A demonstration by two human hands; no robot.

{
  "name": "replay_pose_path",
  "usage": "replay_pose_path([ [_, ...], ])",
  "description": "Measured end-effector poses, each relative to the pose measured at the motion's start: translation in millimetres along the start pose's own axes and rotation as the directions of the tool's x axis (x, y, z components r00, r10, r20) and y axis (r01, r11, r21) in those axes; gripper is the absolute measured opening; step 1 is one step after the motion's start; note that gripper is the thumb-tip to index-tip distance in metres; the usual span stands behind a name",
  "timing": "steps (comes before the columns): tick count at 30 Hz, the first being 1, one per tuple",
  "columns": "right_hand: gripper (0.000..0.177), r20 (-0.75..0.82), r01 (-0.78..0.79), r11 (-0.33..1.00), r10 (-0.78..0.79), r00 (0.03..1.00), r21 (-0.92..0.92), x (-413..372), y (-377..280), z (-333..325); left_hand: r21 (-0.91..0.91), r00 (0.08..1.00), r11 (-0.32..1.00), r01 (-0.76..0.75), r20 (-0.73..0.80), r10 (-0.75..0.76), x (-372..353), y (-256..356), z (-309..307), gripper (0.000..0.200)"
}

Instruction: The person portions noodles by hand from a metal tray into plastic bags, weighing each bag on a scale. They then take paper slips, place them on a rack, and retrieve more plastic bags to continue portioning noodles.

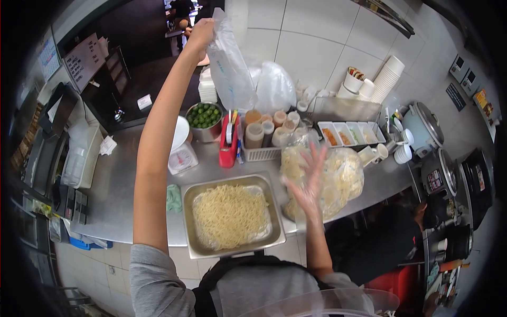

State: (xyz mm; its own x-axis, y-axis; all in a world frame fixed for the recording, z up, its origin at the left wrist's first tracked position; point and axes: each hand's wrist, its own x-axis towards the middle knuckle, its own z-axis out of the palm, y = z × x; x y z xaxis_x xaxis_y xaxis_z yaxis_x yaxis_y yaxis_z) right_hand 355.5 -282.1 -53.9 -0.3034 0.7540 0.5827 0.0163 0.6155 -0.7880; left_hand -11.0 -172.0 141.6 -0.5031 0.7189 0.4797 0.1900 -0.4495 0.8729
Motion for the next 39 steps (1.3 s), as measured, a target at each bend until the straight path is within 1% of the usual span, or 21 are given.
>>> replay_pose_path([
  [1, 0.118, 0.032, 0.055, 0.998, -0.055, 0.998, 0.004, 12.0, 1.2, 18.0, -0.084, 0.991, 0.993, 0.080, 0.112, -0.070, 3.9, -18.4, -15.5, 0.020],
  [2, 0.118, 0.064, 0.111, 0.994, -0.111, 0.992, 0.011, 22.6, 0.8, 35.9, -0.140, 0.987, 0.979, 0.151, 0.078, -0.141, -37.3, 6.6, -10.3, 0.021],
  [4, 0.116, 0.137, 0.164, 0.980, -0.179, 0.974, 0.116, 35.3, -18.3, 69.0, -0.011, 0.979, 0.979, 0.202, -0.014, -0.202, -64.6, 5.6, -22.3, 0.020],
  [7, 0.106, 0.215, 0.036, 0.899, -0.143, 0.966, 0.436, 28.0, -50.4, 115.6, 0.109, 0.986, 0.980, 0.168, -0.023, -0.166, -84.9, -27.8, -51.8, 0.026],
  [10, 0.089, 0.173, -0.115, 0.820, 0.019, 0.985, 0.560, 8.9, -54.4, 157.0, 0.601, 0.991, 0.795, 0.074, -0.136, 0.011, -123.9, -45.5, -73.4, 0.028],
  [11, 0.074, 0.088, -0.055, 0.806, 0.004, 0.996, 0.589, 2.0, -57.0, 165.4, 0.766, 0.998, 0.641, 0.050, -0.055, -0.013, -136.1, -45.5, -82.7, 0.030],
  [13, 0.072, 0.093, -0.120, 0.780, 0.079, 0.993, 0.615, -9.8, -55.6, 174.7, 0.778, 0.945, 0.589, -0.219, 0.019, 0.327, -180.6, -38.1, -87.0, 0.033],
  [14, 0.070, 0.090, -0.144, 0.764, 0.112, 0.990, 0.629, -11.3, -52.3, 178.7, 0.773, 0.870, 0.529, -0.350, 0.059, 0.490, -204.0, -29.9, -87.7, 0.035],
  [16, 0.069, 0.064, -0.120, 0.805, 0.102, 0.993, 0.581, -13.6, -45.5, 182.6, 0.601, 0.821, 0.602, -0.526, 0.174, 0.543, -260.6, 7.5, -87.8, 0.039],
  [18, 0.069, 0.078, -0.144, 0.815, 0.122, 0.990, 0.561, -16.0, -48.8, 181.5, 0.643, 0.772, 0.450, -0.620, 0.394, 0.499, -317.3, 30.3, -88.3, 0.039],
  [19, 0.069, 0.051, -0.063, 0.851, 0.043, 0.998, 0.521, -16.0, -42.5, 182.8, 0.708, 0.832, 0.455, -0.541, 0.371, 0.412, -335.7, 30.3, -89.6, 0.036],
  [21, 0.069, 0.177, -0.167, 0.846, 0.087, 0.980, 0.506, -23.1, -47.6, 177.2, 0.825, 0.928, 0.430, -0.366, 0.292, 0.230, -361.4, 23.9, -91.5, 0.030],
  [24, 0.072, 0.382, -0.311, 0.808, 0.117, 0.917, 0.501, -25.3, -62.6, 162.1, 0.744, 0.995, 0.661, -0.098, 0.095, 0.041, -364.3, 1.1, -113.5, 0.034],
  [26, 0.074, 0.535, -0.464, 0.744, 0.170, 0.828, 0.481, -27.3, -69.4, 149.1, 0.659, 0.996, 0.748, -0.080, 0.034, 0.077, -366.7, 1.6, -131.2, 0.037],
  [27, 0.082, 0.637, -0.488, 0.783, 0.156, 0.755, 0.386, -24.2, -57.6, 140.6, 0.614, 0.996, 0.786, -0.072, 0.000, 0.091, -368.3, 4.0, -138.3, 0.039],
  [29, 0.080, 0.764, -0.121, 0.993, 0.073, 0.641, 0.007, -37.5, 12.6, 142.5, 0.646, 1.000, 0.764, 0.001, -0.018, 0.015, -376.5, 17.3, -150.3, 0.040],
  [30, 0.079, 0.819, 0.117, 0.981, 0.063, 0.571, -0.156, -40.9, 33.6, 145.5, 0.661, 1.000, 0.750, 0.030, -0.024, -0.019, -380.2, 25.5, -153.8, 0.040],
  [33, 0.079, 0.645, 0.022, 0.764, 0.529, 0.552, -0.645, -78.5, 12.8, 179.0, 0.745, 0.991, 0.664, -0.071, -0.020, 0.129, -395.2, 32.3, -153.9, 0.036],
  [34, 0.077, 0.604, 0.137, 0.696, 0.488, 0.630, -0.705, -93.8, 14.0, 190.3, 0.760, 0.982, 0.640, -0.112, -0.013, 0.188, -399.1, 31.8, -154.7, 0.036],
  [36, 0.074, 0.537, 0.324, 0.503, 0.364, 0.761, -0.801, -125.2, 35.7, 207.3, 0.696, 0.991, 0.718, 0.020, -0.108, 0.078, -409.9, 39.0, -157.1, 0.034],
  [39, 0.064, 0.620, 0.329, 0.679, 0.238, 0.747, -0.657, -125.8, 71.6, 204.2, 0.714, 0.986, 0.694, 0.088, -0.161, 0.041, -428.5, 45.4, -168.4, 0.034],
])
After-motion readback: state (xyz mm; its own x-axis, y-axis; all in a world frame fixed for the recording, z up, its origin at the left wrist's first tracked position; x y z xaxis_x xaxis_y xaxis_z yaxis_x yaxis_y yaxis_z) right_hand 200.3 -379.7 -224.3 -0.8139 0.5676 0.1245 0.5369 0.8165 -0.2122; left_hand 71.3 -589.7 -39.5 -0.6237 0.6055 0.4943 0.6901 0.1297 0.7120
